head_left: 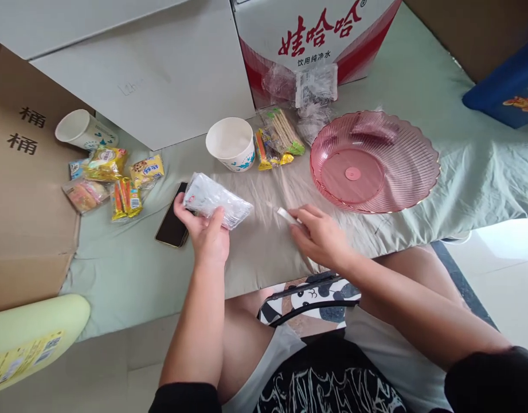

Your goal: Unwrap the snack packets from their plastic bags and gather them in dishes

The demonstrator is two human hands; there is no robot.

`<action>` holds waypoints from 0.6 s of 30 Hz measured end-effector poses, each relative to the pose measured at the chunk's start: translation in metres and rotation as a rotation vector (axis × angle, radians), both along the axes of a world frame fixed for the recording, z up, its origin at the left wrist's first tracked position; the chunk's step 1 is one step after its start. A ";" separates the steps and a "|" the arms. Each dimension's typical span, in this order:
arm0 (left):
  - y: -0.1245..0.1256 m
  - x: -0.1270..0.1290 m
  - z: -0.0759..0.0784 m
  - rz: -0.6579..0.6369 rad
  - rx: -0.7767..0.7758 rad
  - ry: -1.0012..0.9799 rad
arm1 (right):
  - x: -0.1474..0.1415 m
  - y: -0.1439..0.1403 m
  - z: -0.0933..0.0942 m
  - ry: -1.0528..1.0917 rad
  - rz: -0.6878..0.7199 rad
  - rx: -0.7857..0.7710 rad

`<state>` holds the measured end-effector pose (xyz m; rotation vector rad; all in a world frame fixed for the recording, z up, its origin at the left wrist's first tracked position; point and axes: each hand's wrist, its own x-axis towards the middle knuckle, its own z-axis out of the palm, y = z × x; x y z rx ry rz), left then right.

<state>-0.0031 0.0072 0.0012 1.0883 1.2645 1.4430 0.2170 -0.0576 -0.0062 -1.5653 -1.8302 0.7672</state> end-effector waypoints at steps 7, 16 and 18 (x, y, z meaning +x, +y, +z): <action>-0.003 0.008 -0.029 -0.135 -0.043 0.118 | 0.009 0.009 -0.014 -0.301 -0.056 0.066; -0.004 -0.004 -0.029 -0.206 0.097 0.596 | 0.001 0.003 -0.011 -0.188 0.170 0.249; -0.003 -0.004 -0.027 -0.169 0.060 0.613 | 0.001 0.002 -0.009 -0.147 0.236 0.306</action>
